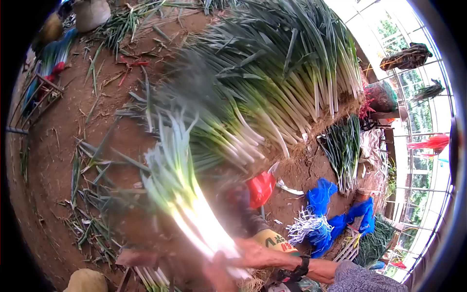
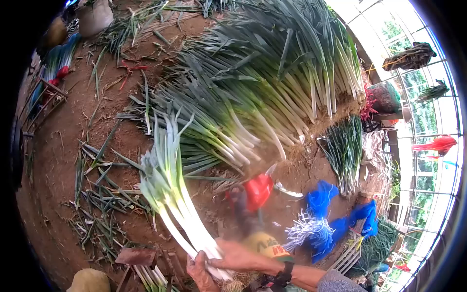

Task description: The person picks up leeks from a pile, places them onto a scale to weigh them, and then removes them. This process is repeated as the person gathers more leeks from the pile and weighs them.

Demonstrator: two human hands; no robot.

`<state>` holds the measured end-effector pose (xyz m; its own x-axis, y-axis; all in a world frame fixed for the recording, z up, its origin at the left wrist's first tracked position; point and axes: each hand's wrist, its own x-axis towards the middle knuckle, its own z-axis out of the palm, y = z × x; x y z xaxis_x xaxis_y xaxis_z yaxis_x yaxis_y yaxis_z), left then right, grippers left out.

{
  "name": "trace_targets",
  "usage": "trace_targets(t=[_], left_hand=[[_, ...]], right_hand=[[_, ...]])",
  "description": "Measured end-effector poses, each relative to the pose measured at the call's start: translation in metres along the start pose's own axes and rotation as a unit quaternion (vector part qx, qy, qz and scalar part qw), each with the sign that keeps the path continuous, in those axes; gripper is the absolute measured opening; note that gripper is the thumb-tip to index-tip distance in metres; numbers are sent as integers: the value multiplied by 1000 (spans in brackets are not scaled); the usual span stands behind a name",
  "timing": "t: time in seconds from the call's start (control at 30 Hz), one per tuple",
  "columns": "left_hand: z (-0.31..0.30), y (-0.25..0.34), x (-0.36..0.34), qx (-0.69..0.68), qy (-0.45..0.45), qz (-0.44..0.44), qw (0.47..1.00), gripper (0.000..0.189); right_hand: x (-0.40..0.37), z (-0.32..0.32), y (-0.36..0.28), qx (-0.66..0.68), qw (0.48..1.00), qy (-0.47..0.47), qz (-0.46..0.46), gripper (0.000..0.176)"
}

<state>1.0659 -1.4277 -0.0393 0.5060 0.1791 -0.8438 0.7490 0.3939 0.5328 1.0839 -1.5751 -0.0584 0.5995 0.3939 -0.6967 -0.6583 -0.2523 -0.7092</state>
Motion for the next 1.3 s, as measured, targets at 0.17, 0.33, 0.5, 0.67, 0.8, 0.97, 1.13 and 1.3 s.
trace_targets(t=[0.17, 0.33, 0.5, 0.67, 0.8, 0.97, 1.13, 1.3], left_hand=[[-61, 20, -28, 12, 2, 36, 999, 34], [-129, 39, -36, -48, -26, 39, 998, 39], [-165, 48, -41, -169, 3, 85, 982, 37], [-187, 56, -45, -139, 33, 57, 988, 37], [-199, 55, -45, -148, 80, 84, 982, 33], [-204, 40, -35, -303, 138, 194, 923, 24], [-247, 80, -78, -340, 210, 301, 866, 36], [-309, 102, -144, -469, 270, 293, 788, 42]], right_hand=[[3, 70, -3, -45, 999, -4, -15, 60], [6, 130, -40, -53, 998, -16, 18, 57], [10, 170, -64, -101, 995, -16, 12, 57], [11, 192, -149, -129, 981, -58, 136, 63], [28, 204, -154, -207, 966, -93, 124, 58], [42, 237, -206, -261, 943, -163, 129, 61], [45, 297, -230, -242, 935, -256, 40, 65], [31, 382, -244, -276, 875, -398, -1, 68]])
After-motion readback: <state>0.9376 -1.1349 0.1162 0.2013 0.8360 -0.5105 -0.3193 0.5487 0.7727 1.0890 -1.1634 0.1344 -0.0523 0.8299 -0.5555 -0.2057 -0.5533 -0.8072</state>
